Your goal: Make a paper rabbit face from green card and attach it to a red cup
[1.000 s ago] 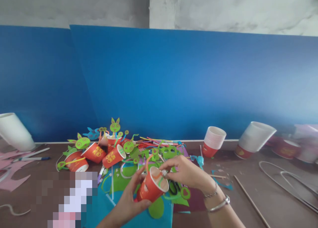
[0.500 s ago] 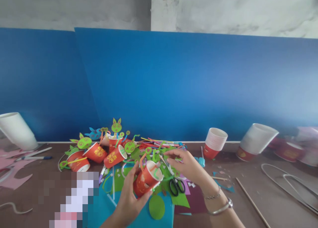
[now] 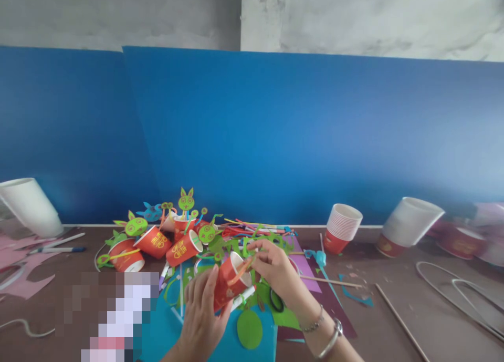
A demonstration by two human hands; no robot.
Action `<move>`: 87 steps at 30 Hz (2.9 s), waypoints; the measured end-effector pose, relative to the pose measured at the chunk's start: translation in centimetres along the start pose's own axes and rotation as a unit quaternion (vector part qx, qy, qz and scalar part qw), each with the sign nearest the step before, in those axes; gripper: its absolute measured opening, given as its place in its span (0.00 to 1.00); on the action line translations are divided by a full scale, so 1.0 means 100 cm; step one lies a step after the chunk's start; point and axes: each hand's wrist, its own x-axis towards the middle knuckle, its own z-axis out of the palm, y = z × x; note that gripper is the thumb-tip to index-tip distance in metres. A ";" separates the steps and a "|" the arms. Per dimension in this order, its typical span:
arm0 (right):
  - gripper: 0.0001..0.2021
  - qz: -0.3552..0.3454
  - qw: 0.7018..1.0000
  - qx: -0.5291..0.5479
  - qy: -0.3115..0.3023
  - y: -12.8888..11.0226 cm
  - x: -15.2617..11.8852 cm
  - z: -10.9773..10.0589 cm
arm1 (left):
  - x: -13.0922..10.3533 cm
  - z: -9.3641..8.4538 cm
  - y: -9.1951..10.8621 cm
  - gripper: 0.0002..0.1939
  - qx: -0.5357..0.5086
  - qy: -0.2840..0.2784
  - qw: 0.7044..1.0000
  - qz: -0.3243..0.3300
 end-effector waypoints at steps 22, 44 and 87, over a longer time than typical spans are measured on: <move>0.05 -0.138 0.983 -0.124 0.010 -0.012 -0.005 -0.012 | 0.104 -0.015 0.038 0.03 -0.260 -0.162 0.946 -0.106; 0.07 -0.069 0.976 -0.186 0.089 -0.009 -0.003 -0.004 | 0.099 -0.018 0.045 0.07 -0.089 -0.114 0.989 -0.039; 0.12 -0.155 0.831 -0.478 0.240 -0.018 -0.008 -0.056 | 0.116 -0.015 0.020 0.13 -0.483 -0.356 0.700 -0.387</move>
